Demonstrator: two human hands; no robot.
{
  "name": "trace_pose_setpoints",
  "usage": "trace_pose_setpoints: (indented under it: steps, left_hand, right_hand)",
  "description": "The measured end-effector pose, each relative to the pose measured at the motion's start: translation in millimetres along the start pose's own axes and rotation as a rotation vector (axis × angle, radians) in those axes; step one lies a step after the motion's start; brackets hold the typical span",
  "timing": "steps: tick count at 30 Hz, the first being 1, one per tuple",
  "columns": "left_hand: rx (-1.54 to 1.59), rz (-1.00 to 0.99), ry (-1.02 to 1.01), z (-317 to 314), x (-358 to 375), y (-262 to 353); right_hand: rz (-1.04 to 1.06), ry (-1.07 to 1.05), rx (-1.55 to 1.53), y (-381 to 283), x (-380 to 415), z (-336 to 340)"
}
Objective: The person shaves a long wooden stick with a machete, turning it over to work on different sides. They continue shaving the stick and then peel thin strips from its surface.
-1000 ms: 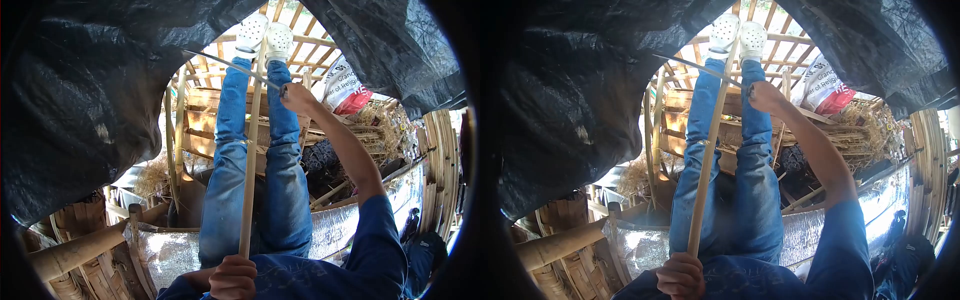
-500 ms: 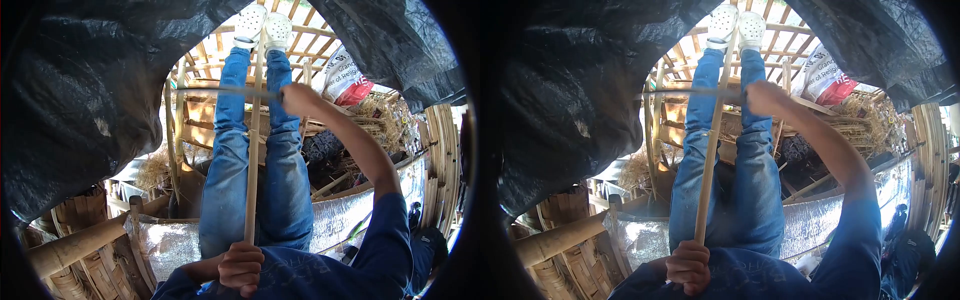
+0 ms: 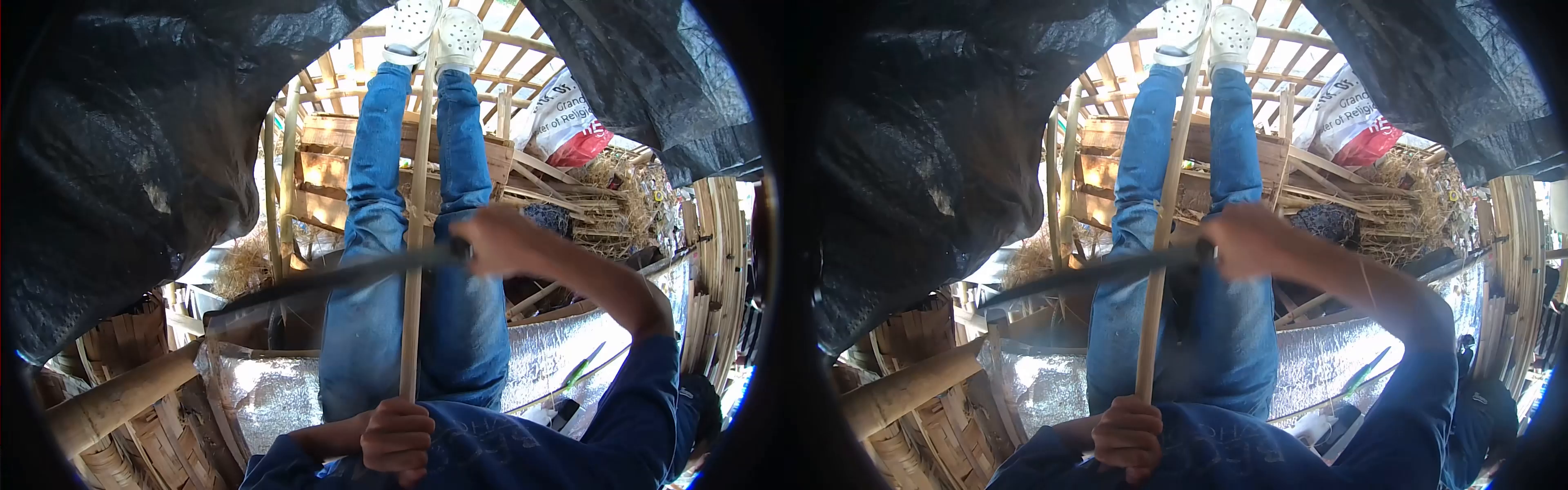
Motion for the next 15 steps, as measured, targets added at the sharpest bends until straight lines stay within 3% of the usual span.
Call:
trace_pose_setpoints:
  steps: [1, 2, 4, 7, 8, 10, 11, 13, 15]
  left_hand:
    - [0.045, -0.055, 0.164, 1.1, -0.7, -1.4]
    - [0.045, -0.063, 0.157, -1.4, 2.1, -0.7]
    - [0.027, -0.055, 0.269, 0.6, 8.2, 0.6]
    - [0.028, -0.092, 0.351, 3.2, -0.3, 5.8]
    - [0.026, -0.089, 0.357, 1.1, -2.0, 7.5]
    - [-0.034, -0.023, 0.521, 3.4, 0.2, 5.7]
    - [-0.031, -0.015, 0.525, 5.0, 2.9, 4.1]
    - [0.011, -0.032, 0.303, 1.2, 4.9, 4.2]
    - [0.006, -0.012, 0.392, -0.7, 5.9, 6.9]
  right_hand:
    - [-0.143, 0.012, -0.023, 21.5, -15.3, 6.2]
    - [-0.286, 0.025, -0.048, 45.0, -30.7, 13.0]
    - [-0.302, 0.265, 0.081, 89.3, -58.1, 29.0]
    - [-0.291, 0.259, -0.093, 92.6, -56.2, 27.0]
    - [-0.175, 0.266, -0.194, 78.0, -45.1, 15.3]
    - [-0.159, 0.128, -0.223, 34.8, -11.7, -4.6]
    - [-0.136, 0.009, -0.222, 10.5, 6.3, -11.3]
    - [-0.120, -0.115, -0.238, -19.8, 31.9, -19.7]
    - [0.021, -0.145, -0.093, -38.4, 44.2, -23.0]
Point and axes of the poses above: each hand's wrist, its own x-axis away from the middle knuckle, its own z-axis out of the back of the hand, y = z × x, the point moved 5 cm from there along -x, towards the middle knuckle, and after that the axes turned 5 degrees about -z, right-handed, at the moved point
